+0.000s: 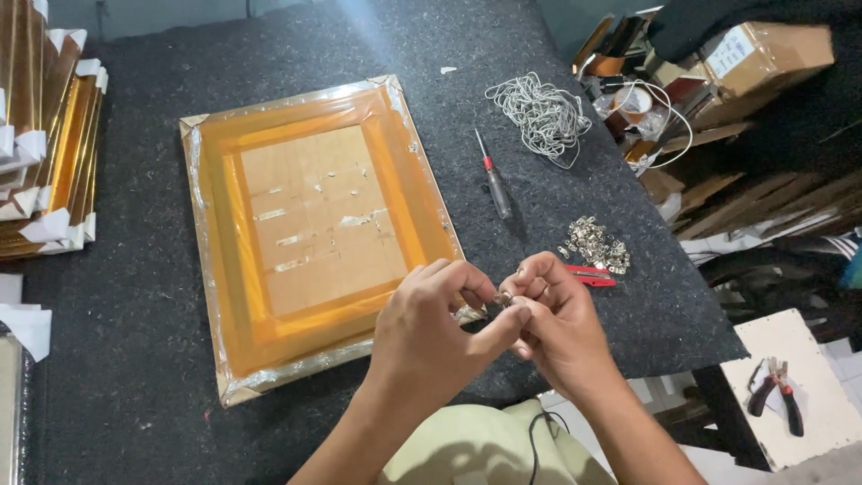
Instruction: Attaching metal hangers to the back of a picture frame using a manual screwdriver in a workshop.
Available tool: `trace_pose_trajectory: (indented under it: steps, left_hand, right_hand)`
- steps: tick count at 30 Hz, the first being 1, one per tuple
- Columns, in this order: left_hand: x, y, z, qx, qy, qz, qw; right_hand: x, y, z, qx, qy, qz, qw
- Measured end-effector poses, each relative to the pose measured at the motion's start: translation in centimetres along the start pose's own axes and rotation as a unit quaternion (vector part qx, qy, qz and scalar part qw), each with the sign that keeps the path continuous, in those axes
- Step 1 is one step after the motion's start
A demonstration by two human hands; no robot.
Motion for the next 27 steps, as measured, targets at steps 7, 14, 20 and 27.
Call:
trace_pose_trajectory:
  steps: [7, 14, 20, 27]
  left_hand:
    - [0.1, -0.1, 0.0, -0.028, -0.031, 0.013, 0.999]
    - [-0.4, 0.2, -0.3, -0.066, -0.086, 0.001, 0.994]
    - [0.1, 0.2, -0.2, -0.069, -0.105, -0.049, 0.991]
    - [0.7, 0.5, 0.5, 0.075, 0.019, -0.103, 0.992]
  right_hand:
    - [0.2, 0.0, -0.3, 0.028, 0.069, -0.020, 0.997]
    - [0.8, -0.5, -0.7, -0.010, 0.098, -0.025, 0.995]
    - [1.2, -0.7, -1.0, -0.045, 0.091, -0.082, 0.991]
    - [1.2, -0.5, -1.3, -0.060, 0.039, -0.067, 0.995]
Point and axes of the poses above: each hand's wrist, its own z-axis towards the middle knuckle, its own y-axis out of the back of the hand, x = y × z, the point moved 4 cm from there along z, towards the middle knuckle, and after that the axes turned 6 degrees about -y, right-handed, at the moved point
